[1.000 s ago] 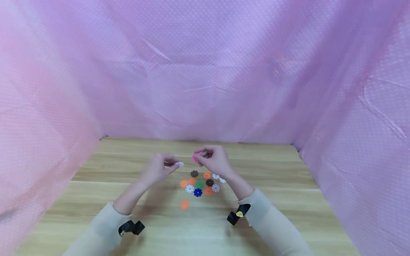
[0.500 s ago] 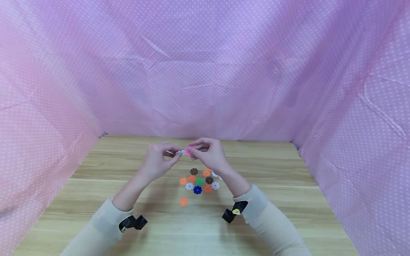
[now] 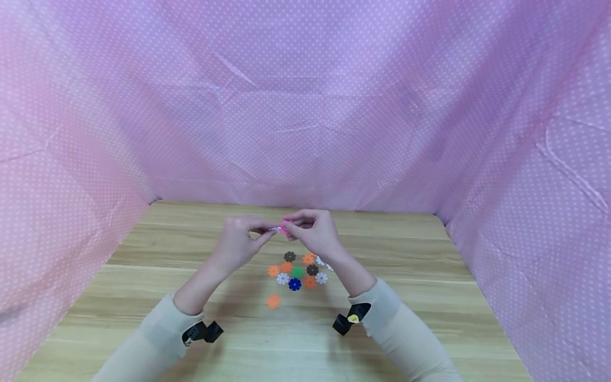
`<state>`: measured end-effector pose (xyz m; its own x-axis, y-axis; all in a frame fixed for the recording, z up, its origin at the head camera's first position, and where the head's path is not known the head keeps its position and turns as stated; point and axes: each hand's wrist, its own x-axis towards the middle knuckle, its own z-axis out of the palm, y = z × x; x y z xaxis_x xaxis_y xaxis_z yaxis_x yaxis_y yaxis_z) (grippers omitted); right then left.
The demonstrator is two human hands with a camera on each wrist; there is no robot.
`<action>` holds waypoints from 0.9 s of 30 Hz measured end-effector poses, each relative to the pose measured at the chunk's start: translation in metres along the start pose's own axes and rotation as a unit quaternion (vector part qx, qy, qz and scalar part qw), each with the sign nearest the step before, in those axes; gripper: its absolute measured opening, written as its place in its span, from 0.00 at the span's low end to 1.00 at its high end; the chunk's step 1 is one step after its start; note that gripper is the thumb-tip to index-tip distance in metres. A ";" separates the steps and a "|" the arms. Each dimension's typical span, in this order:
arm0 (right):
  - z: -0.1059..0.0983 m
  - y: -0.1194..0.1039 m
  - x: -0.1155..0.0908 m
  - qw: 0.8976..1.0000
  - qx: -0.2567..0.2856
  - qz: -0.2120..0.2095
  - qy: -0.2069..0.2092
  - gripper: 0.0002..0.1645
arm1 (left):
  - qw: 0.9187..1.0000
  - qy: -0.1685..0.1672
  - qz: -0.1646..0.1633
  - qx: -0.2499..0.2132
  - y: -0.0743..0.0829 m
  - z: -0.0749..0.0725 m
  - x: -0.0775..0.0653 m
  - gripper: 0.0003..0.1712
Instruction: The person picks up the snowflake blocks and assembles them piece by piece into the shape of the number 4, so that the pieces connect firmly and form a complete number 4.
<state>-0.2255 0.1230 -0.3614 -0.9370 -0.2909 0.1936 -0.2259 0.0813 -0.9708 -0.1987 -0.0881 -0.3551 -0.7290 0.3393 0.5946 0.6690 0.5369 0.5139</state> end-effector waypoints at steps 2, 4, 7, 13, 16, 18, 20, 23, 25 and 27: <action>0.000 0.000 0.000 1.000 -0.003 0.002 0.001 0.14 | 1.000 0.000 -0.002 0.001 0.001 0.001 0.000 0.08; 0.000 0.000 -0.001 1.000 -0.001 0.009 0.003 0.14 | 1.000 0.002 -0.001 0.006 0.001 0.002 0.000 0.08; 0.000 0.000 -0.002 1.000 0.006 0.022 0.008 0.14 | 1.000 0.003 0.013 0.021 0.002 0.004 0.000 0.08; 0.004 0.003 -0.003 0.999 0.006 0.027 0.020 0.13 | 0.999 0.008 0.033 0.038 0.000 0.005 -0.001 0.06; 0.006 0.005 -0.002 0.999 0.013 0.024 0.018 0.13 | 0.998 0.006 0.035 0.043 0.000 0.005 -0.002 0.05; 0.006 0.007 -0.002 0.999 0.020 0.023 0.014 0.13 | 0.999 0.004 0.035 0.039 0.000 0.004 -0.002 0.06; 0.004 0.007 -0.001 0.999 0.024 0.018 0.012 0.13 | 0.999 0.006 0.031 0.028 0.000 0.005 -0.001 0.06; 0.000 0.003 0.001 1.000 0.024 0.008 0.006 0.14 | 1.000 0.016 0.015 0.000 -0.002 0.007 0.001 0.07; -0.003 -0.002 0.002 1.000 0.027 0.006 0.005 0.15 | 0.999 0.025 0.002 -0.027 -0.004 0.008 0.002 0.07; -0.005 -0.008 0.004 0.999 0.030 0.010 0.005 0.16 | 0.998 0.034 -0.014 -0.058 -0.005 0.008 0.003 0.08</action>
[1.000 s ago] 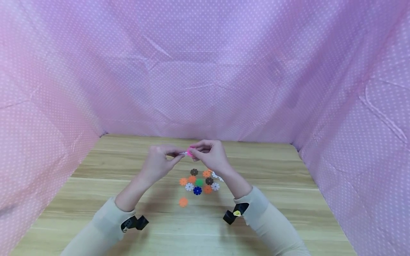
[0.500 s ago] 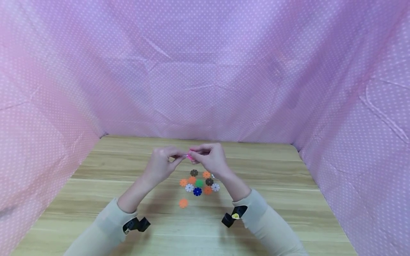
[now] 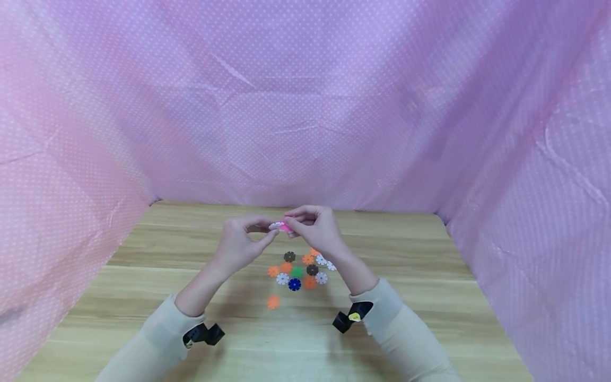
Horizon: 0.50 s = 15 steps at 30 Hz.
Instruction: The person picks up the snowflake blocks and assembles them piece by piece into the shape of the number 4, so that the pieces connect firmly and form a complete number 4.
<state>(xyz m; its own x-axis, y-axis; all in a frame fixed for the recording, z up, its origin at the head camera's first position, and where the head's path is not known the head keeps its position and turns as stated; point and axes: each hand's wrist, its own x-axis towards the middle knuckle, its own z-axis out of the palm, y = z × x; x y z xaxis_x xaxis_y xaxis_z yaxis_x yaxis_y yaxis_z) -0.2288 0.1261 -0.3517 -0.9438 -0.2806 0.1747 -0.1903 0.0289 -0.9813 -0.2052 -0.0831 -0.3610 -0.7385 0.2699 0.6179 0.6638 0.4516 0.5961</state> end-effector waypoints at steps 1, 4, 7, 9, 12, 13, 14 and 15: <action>-0.001 -0.002 0.000 1.000 0.001 0.003 0.000 0.16 | 1.000 0.004 -0.007 -0.015 0.000 0.000 0.001 0.08; -0.004 -0.009 0.001 1.000 -0.004 0.002 -0.003 0.17 | 0.999 0.014 -0.021 -0.047 0.000 0.000 0.002 0.07; -0.010 -0.012 0.000 1.000 -0.016 -0.011 -0.003 0.17 | 0.997 0.024 -0.029 -0.060 0.001 -0.003 0.002 0.07; -0.016 -0.010 -0.001 1.000 -0.024 -0.019 0.004 0.16 | 0.997 0.027 -0.035 -0.064 0.001 -0.006 0.001 0.06; -0.031 -0.004 -0.004 0.999 -0.039 -0.026 0.018 0.16 | 0.996 0.031 -0.040 -0.070 -0.001 -0.008 0.000 0.05; -0.036 -0.002 -0.006 0.998 -0.050 -0.024 0.023 0.16 | 0.996 0.032 -0.040 -0.073 -0.001 -0.008 0.000 0.05; -0.042 0.001 -0.007 0.998 -0.061 -0.021 0.029 0.16 | 0.996 0.032 -0.042 -0.076 -0.002 -0.009 0.000 0.05; -0.048 0.004 -0.009 0.997 -0.072 -0.016 0.035 0.16 | 0.995 0.032 -0.042 -0.078 -0.002 -0.009 0.000 0.05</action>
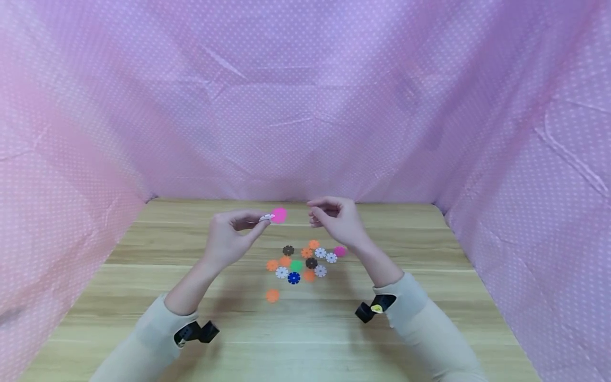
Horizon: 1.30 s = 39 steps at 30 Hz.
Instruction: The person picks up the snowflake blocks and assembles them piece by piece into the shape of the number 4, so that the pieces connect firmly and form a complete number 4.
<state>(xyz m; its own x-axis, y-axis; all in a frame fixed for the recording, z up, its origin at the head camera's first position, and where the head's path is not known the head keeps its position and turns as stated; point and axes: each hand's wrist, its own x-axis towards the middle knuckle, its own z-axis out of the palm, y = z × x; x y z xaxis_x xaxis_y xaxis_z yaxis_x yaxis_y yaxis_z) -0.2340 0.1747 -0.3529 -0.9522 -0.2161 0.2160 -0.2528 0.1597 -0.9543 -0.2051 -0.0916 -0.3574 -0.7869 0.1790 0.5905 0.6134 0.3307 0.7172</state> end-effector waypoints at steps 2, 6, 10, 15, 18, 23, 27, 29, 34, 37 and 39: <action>-0.011 0.007 -0.001 1.000 -0.026 0.009 0.006 0.15 | 1.000 0.001 0.005 -0.002 0.001 -0.002 0.001 0.05; -0.030 0.024 -0.006 0.996 -0.088 0.023 0.011 0.14 | 1.000 0.001 0.020 0.001 0.004 -0.003 0.003 0.04; -0.042 0.040 -0.012 0.987 -0.160 0.023 0.009 0.13 | 1.000 0.002 0.027 -0.006 0.006 -0.005 0.004 0.05; -0.046 0.059 -0.018 0.971 -0.237 0.018 -0.005 0.12 | 0.999 0.013 0.030 -0.027 0.007 -0.007 0.002 0.07; -0.047 0.068 -0.020 0.964 -0.266 0.004 -0.019 0.10 | 0.999 0.022 0.038 -0.030 0.007 -0.007 0.002 0.07; -0.049 0.086 -0.022 0.952 -0.301 -0.002 -0.048 0.10 | 0.998 0.029 0.042 -0.034 0.007 -0.007 0.002 0.07; -0.048 0.099 -0.024 0.938 -0.339 -0.004 -0.068 0.11 | 0.998 0.026 0.039 -0.038 0.007 -0.006 0.001 0.07; -0.047 0.104 -0.027 0.930 -0.359 -0.001 -0.079 0.12 | 0.998 0.026 0.041 -0.038 0.007 -0.006 0.001 0.08; -0.043 0.114 -0.032 0.908 -0.406 -0.007 -0.106 0.15 | 0.998 0.030 0.046 -0.038 0.006 -0.005 -0.001 0.08; -0.039 0.120 -0.034 0.898 -0.423 -0.018 -0.118 0.16 | 0.998 0.028 0.048 -0.041 0.006 -0.005 -0.002 0.08; -0.037 0.123 -0.035 0.892 -0.434 -0.025 -0.123 0.16 | 0.998 0.025 0.049 -0.041 0.006 -0.004 -0.002 0.08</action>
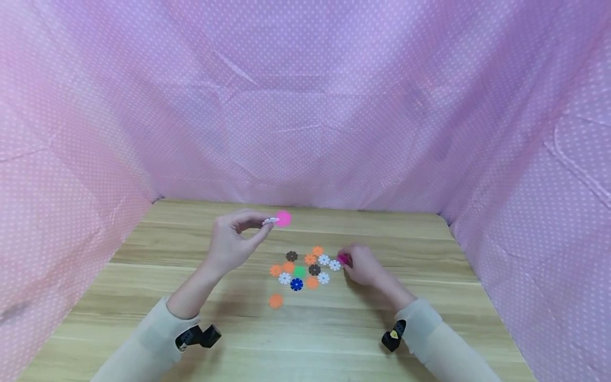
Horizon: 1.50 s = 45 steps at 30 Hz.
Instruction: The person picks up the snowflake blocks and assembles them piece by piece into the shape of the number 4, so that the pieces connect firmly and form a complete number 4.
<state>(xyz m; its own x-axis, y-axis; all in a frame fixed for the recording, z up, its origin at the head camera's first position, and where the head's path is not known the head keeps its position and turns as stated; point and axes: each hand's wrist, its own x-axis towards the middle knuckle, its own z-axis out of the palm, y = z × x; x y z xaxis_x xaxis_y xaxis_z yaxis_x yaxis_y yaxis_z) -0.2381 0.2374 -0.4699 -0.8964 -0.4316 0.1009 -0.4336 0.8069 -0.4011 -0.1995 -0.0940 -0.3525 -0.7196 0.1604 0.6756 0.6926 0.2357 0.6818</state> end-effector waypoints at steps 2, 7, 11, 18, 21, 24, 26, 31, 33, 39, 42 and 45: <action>0.003 -0.001 0.000 1.000 -0.012 -0.004 0.003 0.17 | 1.000 -0.005 0.002 0.000 0.001 0.000 0.000 0.07; 0.007 -0.002 0.000 0.999 -0.034 -0.008 0.017 0.16 | 1.000 -0.016 0.006 0.003 0.000 0.000 -0.001 0.06; 0.008 -0.002 0.002 0.999 -0.035 -0.005 0.022 0.14 | 1.000 -0.023 0.003 0.005 -0.001 0.000 -0.003 0.06; 0.009 0.001 0.003 1.000 -0.005 0.010 0.029 0.07 | 1.000 -0.024 -0.004 0.012 -0.001 0.000 -0.004 0.06; 0.008 0.003 0.003 0.999 0.015 0.008 0.035 0.08 | 1.000 -0.025 -0.009 0.011 0.000 0.000 -0.004 0.06; 0.004 0.002 0.003 0.999 0.031 0.021 0.034 0.08 | 1.000 -0.023 -0.010 0.008 0.001 0.000 -0.004 0.06; -0.001 -0.001 0.003 0.998 0.043 0.031 0.038 0.06 | 1.000 -0.021 -0.009 0.007 0.001 0.000 -0.004 0.06; -0.023 -0.014 0.007 0.993 0.081 0.037 0.072 0.04 | 1.000 -0.017 -0.012 0.004 0.000 0.000 -0.004 0.06; -0.033 -0.022 0.009 0.991 0.096 0.028 0.092 0.04 | 1.000 -0.019 -0.014 0.004 0.001 0.000 -0.003 0.05; -0.058 -0.047 0.012 0.976 0.133 -0.021 0.169 0.05 | 1.000 -0.021 -0.014 0.009 0.001 0.002 -0.002 0.04; -0.068 -0.060 0.014 0.967 0.163 -0.036 0.194 0.05 | 1.000 -0.021 -0.010 0.009 0.001 0.004 -0.001 0.04; -0.076 -0.072 0.014 0.958 0.198 -0.042 0.205 0.06 | 1.000 -0.021 -0.010 0.005 0.001 0.005 -0.001 0.04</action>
<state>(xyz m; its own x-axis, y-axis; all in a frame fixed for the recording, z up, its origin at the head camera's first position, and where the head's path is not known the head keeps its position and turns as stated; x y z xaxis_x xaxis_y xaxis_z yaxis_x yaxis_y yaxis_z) -0.2266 0.2039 -0.3706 -0.8553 -0.2279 0.4652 -0.5103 0.5257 -0.6806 -0.1983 -0.0893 -0.3536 -0.7344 0.1966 0.6496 0.6782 0.2488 0.6915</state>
